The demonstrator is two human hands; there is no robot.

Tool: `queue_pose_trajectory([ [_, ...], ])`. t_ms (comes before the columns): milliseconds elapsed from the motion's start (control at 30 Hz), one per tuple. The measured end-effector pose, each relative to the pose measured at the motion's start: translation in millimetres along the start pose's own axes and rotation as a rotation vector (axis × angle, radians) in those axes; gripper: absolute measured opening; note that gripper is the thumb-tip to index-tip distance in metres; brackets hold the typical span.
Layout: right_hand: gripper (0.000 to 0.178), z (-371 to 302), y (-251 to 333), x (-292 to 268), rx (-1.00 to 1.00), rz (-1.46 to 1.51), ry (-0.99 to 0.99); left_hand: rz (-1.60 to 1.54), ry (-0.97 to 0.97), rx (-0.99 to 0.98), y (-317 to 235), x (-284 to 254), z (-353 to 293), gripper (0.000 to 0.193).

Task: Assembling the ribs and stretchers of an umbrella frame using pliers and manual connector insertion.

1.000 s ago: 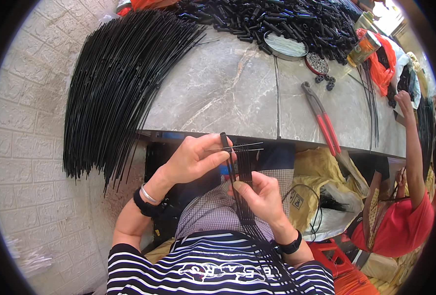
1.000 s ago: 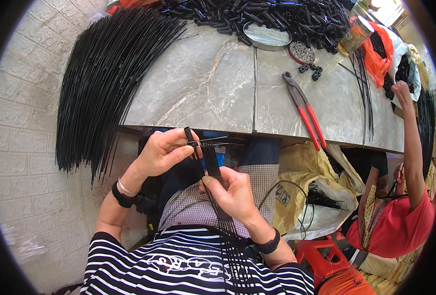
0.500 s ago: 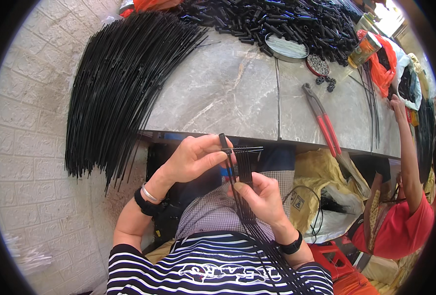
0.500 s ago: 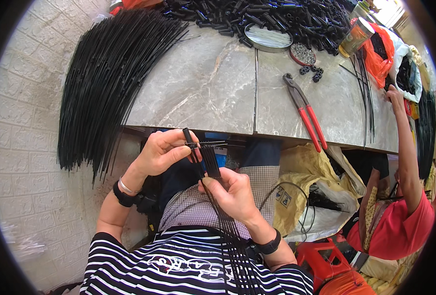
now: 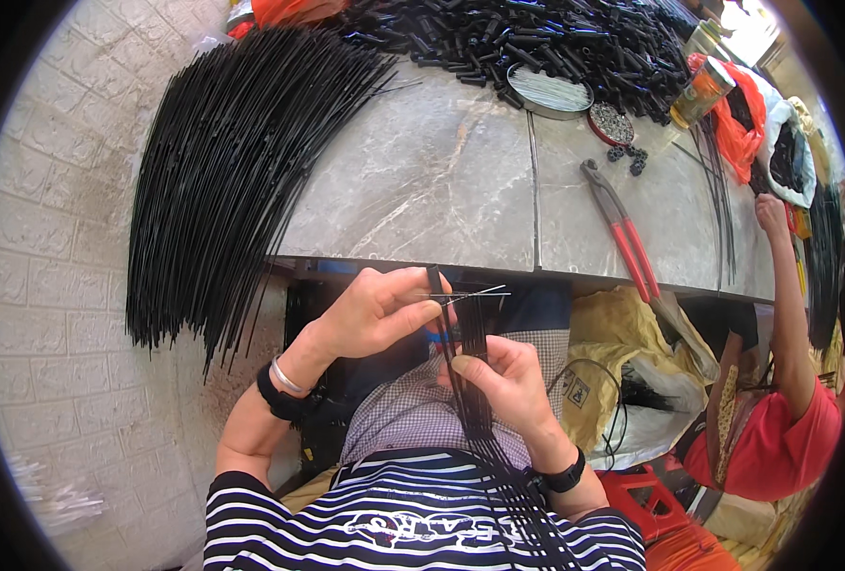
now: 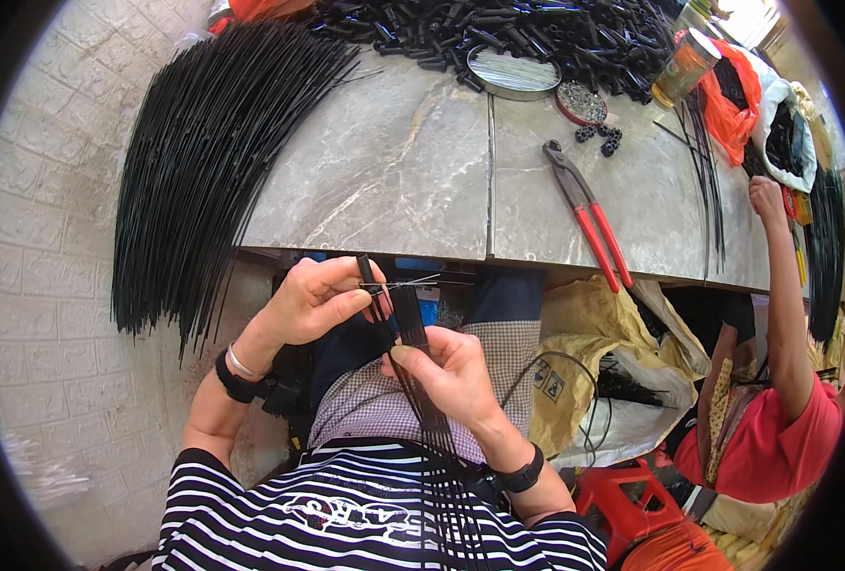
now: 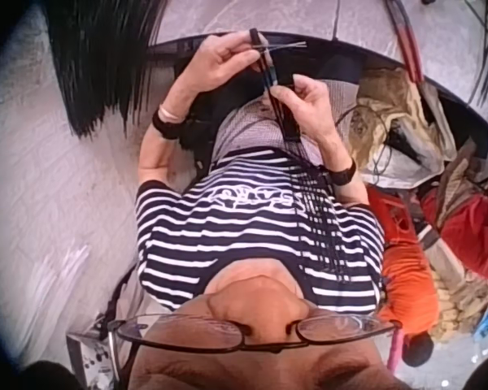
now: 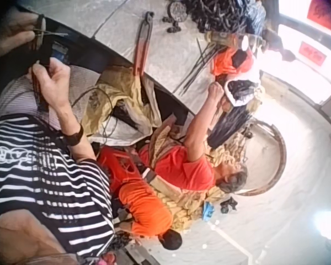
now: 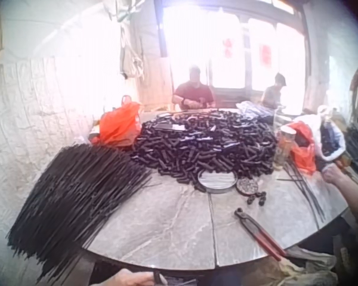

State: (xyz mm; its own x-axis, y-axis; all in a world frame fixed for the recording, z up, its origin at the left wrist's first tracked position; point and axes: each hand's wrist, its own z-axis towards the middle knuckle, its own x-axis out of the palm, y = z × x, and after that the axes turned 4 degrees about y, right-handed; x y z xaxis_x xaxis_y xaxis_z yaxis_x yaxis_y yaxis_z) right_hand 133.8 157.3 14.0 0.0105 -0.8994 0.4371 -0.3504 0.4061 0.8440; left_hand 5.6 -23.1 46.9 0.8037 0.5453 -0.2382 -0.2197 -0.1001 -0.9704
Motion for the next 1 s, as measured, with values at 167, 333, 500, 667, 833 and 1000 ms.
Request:
queue_pose_trajectory([
  [167,0.012,-1.5,0.9,1.1,0.02,0.016,-0.001,-0.074,-0.041,-0.01,-2.6,6.4,-1.6,0.02],
  [333,0.011,-2.9,5.4,2.2,-0.012,-0.02,0.001,-0.028,-0.072,-0.012,-5.7,6.0,-1.8,0.02],
  [500,0.012,-4.6,5.4,1.7,-0.036,-0.062,0.0,0.071,-0.034,0.022,-9.1,4.4,-1.7,0.024],
  [667,0.012,-5.2,3.8,0.4,-0.054,-0.054,0.004,0.073,-0.028,0.023,-11.9,3.8,-0.7,0.025],
  [833,0.011,-5.6,3.5,1.7,-0.07,-0.074,-0.01,0.011,-0.055,-0.001,-13.3,6.7,0.4,0.026],
  [1000,0.011,-9.1,4.5,3.6,-0.082,-0.208,-0.045,-0.104,-0.06,-0.037,-13.3,7.7,0.9,0.029],
])
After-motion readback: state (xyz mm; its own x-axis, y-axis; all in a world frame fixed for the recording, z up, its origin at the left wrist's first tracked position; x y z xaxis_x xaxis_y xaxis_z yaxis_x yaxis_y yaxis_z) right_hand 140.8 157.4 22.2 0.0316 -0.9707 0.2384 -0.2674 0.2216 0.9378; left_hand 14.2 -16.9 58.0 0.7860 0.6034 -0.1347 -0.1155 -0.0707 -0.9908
